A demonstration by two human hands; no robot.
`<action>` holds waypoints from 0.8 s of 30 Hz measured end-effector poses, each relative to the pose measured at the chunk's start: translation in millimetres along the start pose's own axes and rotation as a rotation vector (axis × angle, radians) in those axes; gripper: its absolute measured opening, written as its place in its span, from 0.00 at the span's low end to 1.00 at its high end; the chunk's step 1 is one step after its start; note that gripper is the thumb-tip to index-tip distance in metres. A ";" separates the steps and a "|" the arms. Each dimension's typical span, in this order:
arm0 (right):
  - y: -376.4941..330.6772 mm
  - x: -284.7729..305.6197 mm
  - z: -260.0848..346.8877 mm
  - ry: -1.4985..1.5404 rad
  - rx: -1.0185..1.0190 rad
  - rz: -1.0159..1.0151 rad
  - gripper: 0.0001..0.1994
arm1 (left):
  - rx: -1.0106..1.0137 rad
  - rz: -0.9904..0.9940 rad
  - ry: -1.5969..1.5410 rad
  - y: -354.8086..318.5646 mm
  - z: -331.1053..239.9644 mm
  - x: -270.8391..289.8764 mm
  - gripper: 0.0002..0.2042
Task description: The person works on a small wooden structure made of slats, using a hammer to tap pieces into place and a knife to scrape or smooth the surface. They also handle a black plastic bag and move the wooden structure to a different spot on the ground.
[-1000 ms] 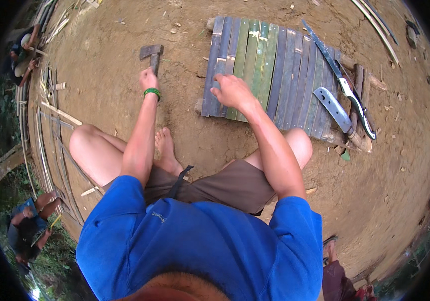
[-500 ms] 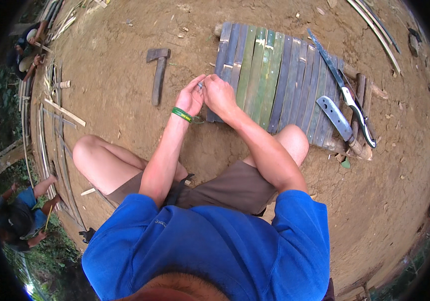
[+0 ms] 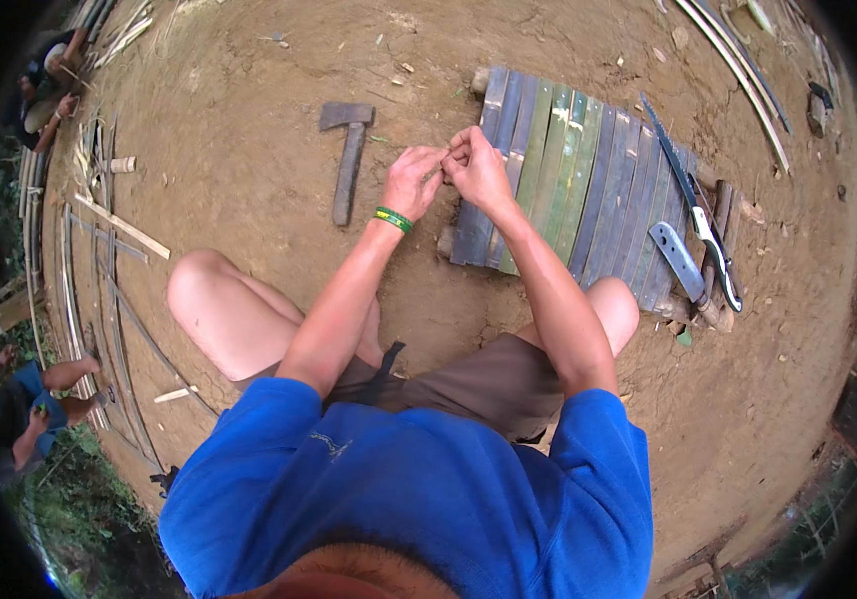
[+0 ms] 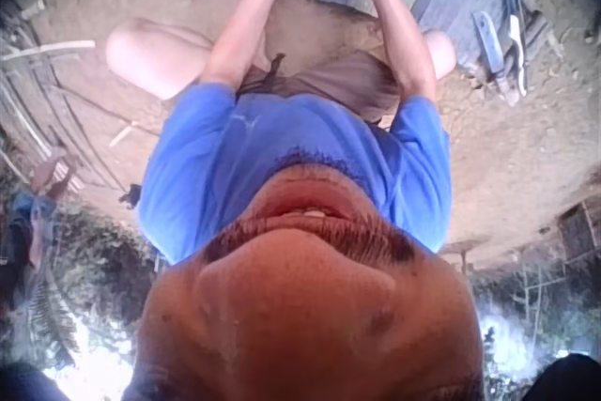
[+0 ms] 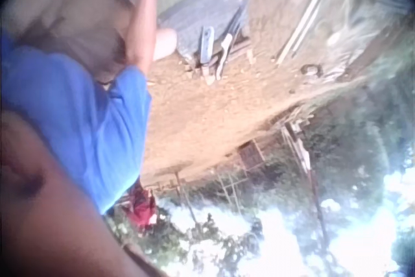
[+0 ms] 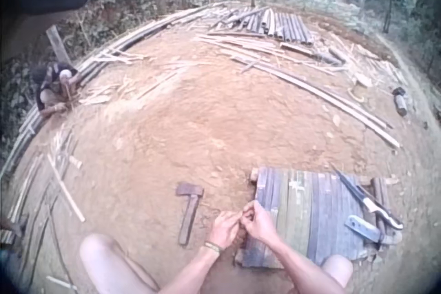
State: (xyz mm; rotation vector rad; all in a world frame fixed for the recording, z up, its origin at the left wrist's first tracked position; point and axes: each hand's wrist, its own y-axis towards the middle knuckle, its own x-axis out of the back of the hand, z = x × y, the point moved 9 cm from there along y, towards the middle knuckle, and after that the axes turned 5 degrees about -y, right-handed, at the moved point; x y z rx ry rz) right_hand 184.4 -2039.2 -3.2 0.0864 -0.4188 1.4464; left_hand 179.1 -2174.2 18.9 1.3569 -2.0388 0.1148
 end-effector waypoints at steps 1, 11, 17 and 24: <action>10.7 -10.7 8.7 0.027 0.029 0.037 0.13 | 0.043 -0.007 -0.065 4.0 9.3 7.7 0.23; 70.1 -193.5 -9.0 -0.576 -0.359 0.150 0.42 | 0.656 -0.724 -0.720 32.1 154.0 133.3 0.09; 80.5 -206.6 -15.1 -0.430 -0.400 -0.031 0.28 | 0.548 -0.939 -0.552 82.8 126.7 166.7 0.09; 97.2 -80.7 -37.9 -0.530 -0.307 0.237 0.32 | 0.394 -0.917 -0.810 140.9 57.9 147.1 0.09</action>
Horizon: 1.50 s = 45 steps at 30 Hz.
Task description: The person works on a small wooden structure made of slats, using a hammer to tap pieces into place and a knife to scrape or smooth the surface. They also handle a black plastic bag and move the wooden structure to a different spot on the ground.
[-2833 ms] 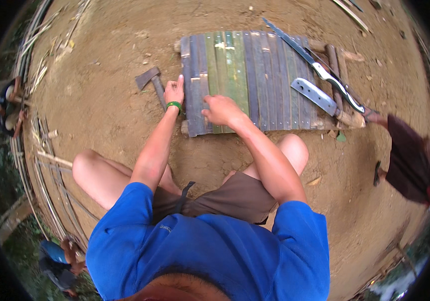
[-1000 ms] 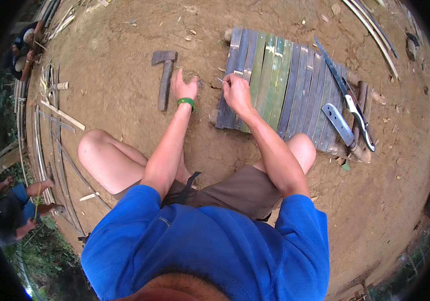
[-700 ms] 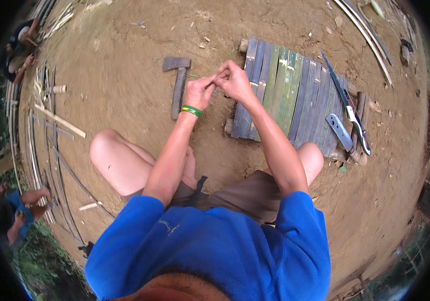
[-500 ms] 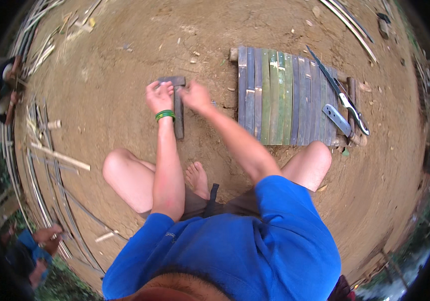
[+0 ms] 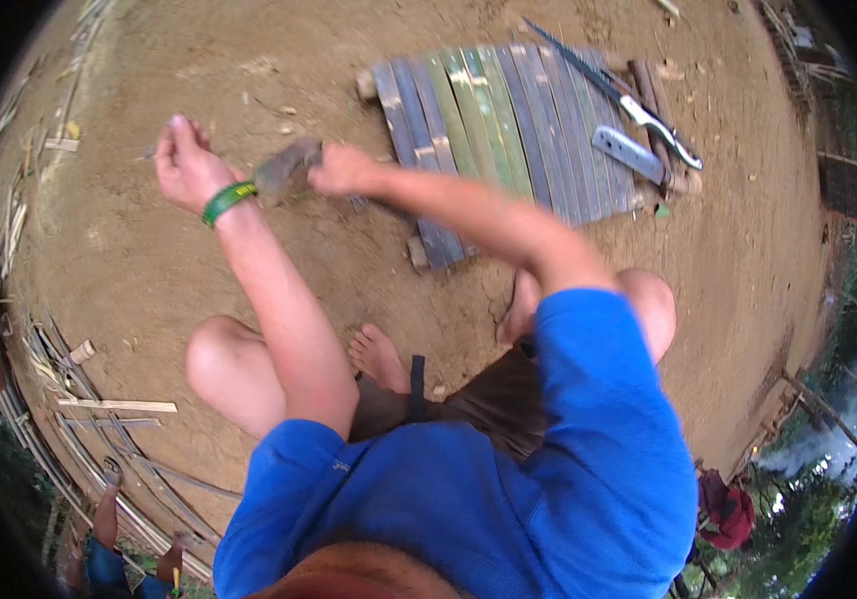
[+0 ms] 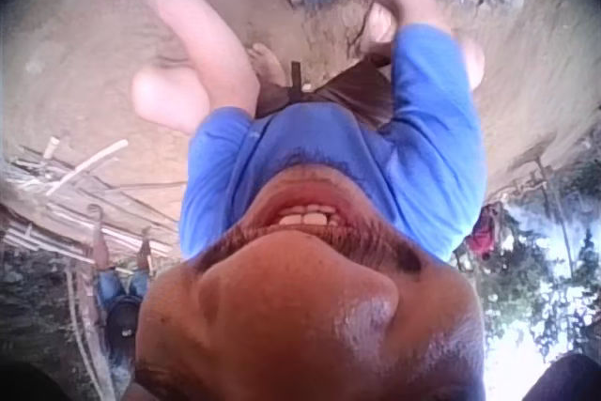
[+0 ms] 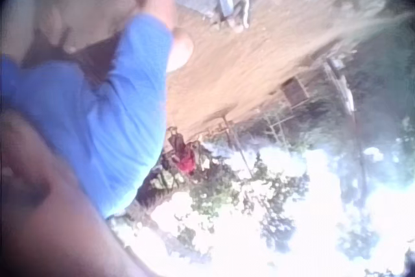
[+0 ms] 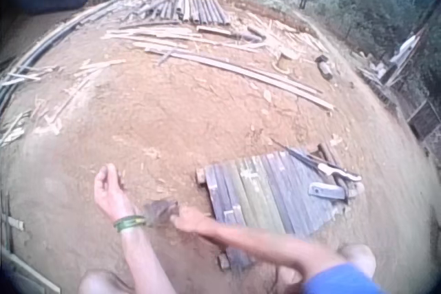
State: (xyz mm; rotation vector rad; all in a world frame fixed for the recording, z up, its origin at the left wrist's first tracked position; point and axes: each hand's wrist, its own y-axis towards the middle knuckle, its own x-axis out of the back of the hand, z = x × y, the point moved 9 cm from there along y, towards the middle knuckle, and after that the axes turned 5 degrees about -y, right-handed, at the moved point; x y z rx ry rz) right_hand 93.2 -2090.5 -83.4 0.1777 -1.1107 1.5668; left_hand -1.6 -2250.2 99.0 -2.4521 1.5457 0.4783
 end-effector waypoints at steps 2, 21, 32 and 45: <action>-25.2 58.1 -24.7 -0.004 0.075 0.008 0.34 | -0.045 0.034 0.080 -12.5 -0.1 -7.6 0.09; -70.8 194.8 -229.9 0.539 0.092 -0.133 0.16 | -0.146 0.636 0.649 -126.2 263.7 -126.8 0.10; -58.4 207.9 -226.4 0.356 0.206 -0.197 0.31 | -0.391 0.637 0.755 -132.9 257.9 -147.4 0.11; -88.0 226.8 -203.4 0.221 0.186 -0.160 0.17 | -0.402 0.702 0.754 -141.9 260.4 -147.7 0.09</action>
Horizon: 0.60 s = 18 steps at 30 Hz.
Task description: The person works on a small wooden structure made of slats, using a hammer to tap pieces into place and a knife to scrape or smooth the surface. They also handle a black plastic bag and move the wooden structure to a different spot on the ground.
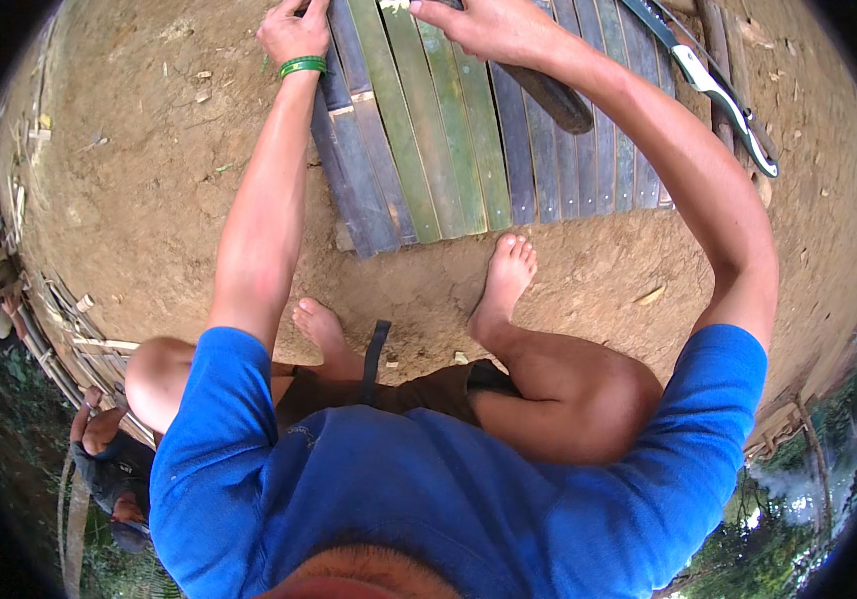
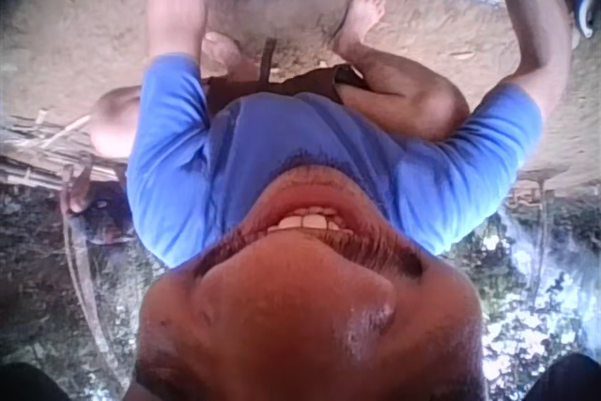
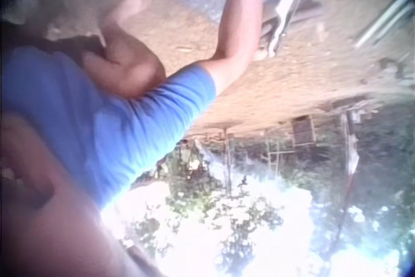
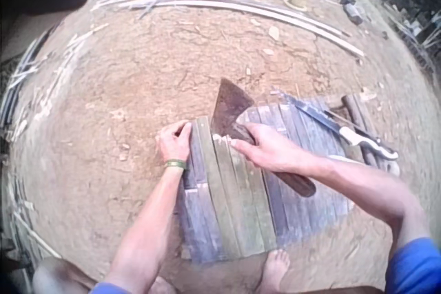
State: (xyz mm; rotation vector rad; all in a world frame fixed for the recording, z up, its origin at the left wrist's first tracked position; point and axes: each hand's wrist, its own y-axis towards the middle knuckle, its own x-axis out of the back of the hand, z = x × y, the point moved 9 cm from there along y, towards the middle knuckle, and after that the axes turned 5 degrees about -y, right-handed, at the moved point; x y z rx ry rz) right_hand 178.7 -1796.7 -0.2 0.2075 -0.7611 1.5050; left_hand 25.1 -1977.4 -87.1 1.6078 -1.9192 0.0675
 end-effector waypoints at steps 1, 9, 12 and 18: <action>1.5 1.9 3.0 -0.050 0.004 -0.028 0.18 | -0.012 -0.016 0.044 -0.1 3.8 1.3 0.09; 43.2 -13.7 -13.1 -0.241 0.075 -0.270 0.26 | -0.037 -0.077 0.123 -2.9 -0.5 6.1 0.11; 99.1 -18.5 -3.1 -0.326 0.153 -0.142 0.23 | -0.043 -0.075 0.134 -3.4 0.1 8.4 0.10; 142.6 -37.5 4.0 -0.356 0.048 0.153 0.22 | -0.005 -0.072 0.096 -5.6 -5.7 11.0 0.10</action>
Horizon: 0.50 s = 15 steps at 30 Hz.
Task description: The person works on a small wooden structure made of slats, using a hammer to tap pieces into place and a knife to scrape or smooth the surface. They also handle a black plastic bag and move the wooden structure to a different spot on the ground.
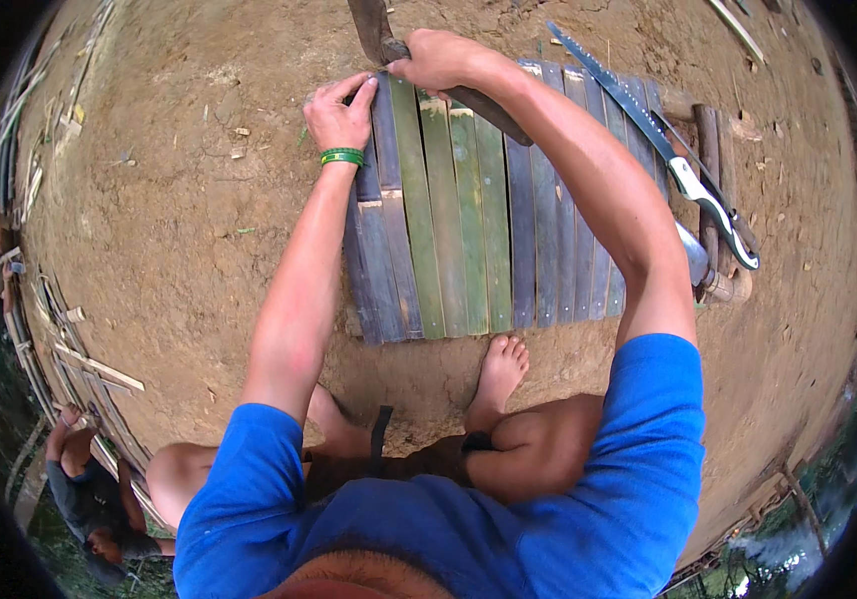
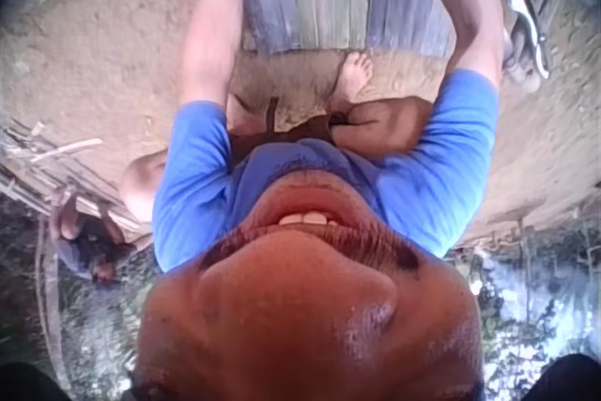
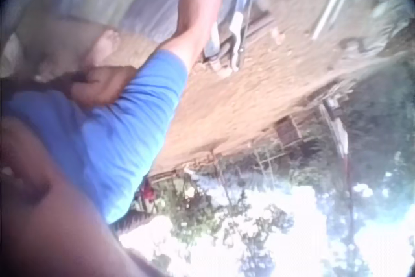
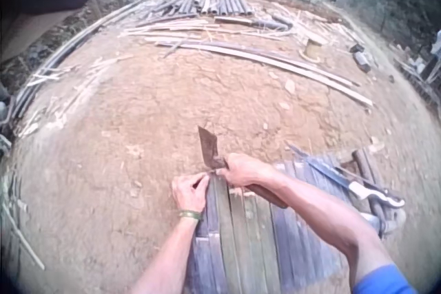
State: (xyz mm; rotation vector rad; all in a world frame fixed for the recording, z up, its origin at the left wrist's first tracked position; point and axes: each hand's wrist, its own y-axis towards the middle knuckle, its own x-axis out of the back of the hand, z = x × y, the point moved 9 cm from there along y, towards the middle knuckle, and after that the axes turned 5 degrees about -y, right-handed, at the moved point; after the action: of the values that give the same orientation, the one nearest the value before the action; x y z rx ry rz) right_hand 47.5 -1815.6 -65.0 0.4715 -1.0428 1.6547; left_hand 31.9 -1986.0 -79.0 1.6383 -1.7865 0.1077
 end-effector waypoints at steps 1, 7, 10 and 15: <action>-0.1 -0.6 -0.5 0.021 0.012 -0.007 0.21 | -0.002 0.005 -0.010 0.6 0.7 -0.4 0.10; -19.6 17.4 -1.3 0.213 0.011 -0.120 0.20 | 0.059 0.048 -0.066 2.9 9.5 -2.2 0.10; -33.2 23.4 -5.7 0.290 0.045 -0.173 0.19 | 0.045 0.057 -0.050 3.2 6.5 -3.5 0.10; -59.3 30.8 -2.7 0.237 0.088 -0.314 0.22 | -0.004 0.035 -0.031 2.5 4.6 -0.1 0.10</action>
State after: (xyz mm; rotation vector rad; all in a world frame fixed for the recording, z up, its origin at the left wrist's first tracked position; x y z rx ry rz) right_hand 91.7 -1793.2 -20.0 0.4582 -0.6852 1.4388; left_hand 27.6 -1987.7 -81.6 1.6141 -1.8380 0.0956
